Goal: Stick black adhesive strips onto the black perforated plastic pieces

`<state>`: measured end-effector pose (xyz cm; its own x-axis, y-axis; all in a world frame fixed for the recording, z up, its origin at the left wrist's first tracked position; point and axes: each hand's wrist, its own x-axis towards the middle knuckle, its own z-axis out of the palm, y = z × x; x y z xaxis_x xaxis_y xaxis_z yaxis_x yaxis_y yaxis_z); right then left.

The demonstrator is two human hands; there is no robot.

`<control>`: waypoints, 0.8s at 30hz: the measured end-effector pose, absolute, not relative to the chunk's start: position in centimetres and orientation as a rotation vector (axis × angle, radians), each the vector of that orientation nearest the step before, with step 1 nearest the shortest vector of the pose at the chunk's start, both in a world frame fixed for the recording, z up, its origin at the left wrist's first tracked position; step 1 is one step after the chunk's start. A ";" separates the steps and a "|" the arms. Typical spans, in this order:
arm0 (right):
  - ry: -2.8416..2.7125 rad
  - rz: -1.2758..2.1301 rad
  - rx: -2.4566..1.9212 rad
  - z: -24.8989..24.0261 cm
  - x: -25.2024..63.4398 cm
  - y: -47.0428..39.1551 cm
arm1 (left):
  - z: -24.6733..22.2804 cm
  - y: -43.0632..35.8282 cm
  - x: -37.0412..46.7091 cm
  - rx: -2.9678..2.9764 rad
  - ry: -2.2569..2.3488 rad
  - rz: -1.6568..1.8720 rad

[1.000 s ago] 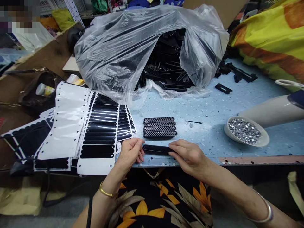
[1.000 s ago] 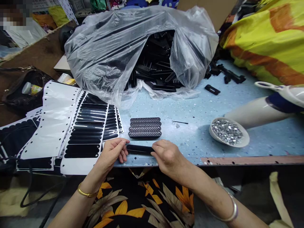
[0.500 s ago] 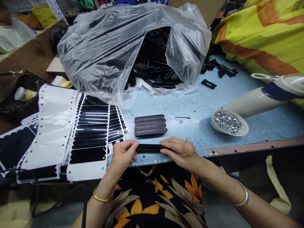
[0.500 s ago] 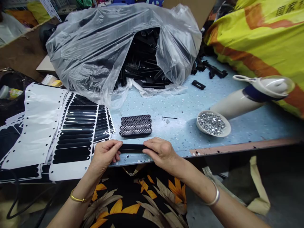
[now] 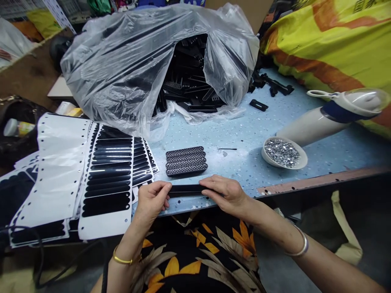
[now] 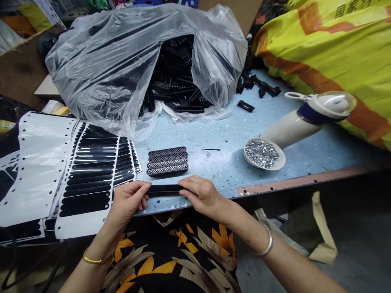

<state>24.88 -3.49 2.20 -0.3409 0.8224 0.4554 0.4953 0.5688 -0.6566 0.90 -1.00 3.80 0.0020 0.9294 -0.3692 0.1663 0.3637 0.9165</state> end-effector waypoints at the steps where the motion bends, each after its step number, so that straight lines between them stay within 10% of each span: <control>1: -1.996 0.531 -1.070 2.1 24.9 -3.5 | 3.8 -1.0 0.9 1.056 1.456 0.820; 24: -1.809 0.210 -1.659 0.9 23.6 -4.0 | 2.6 -2.0 0.9 1.334 1.419 0.905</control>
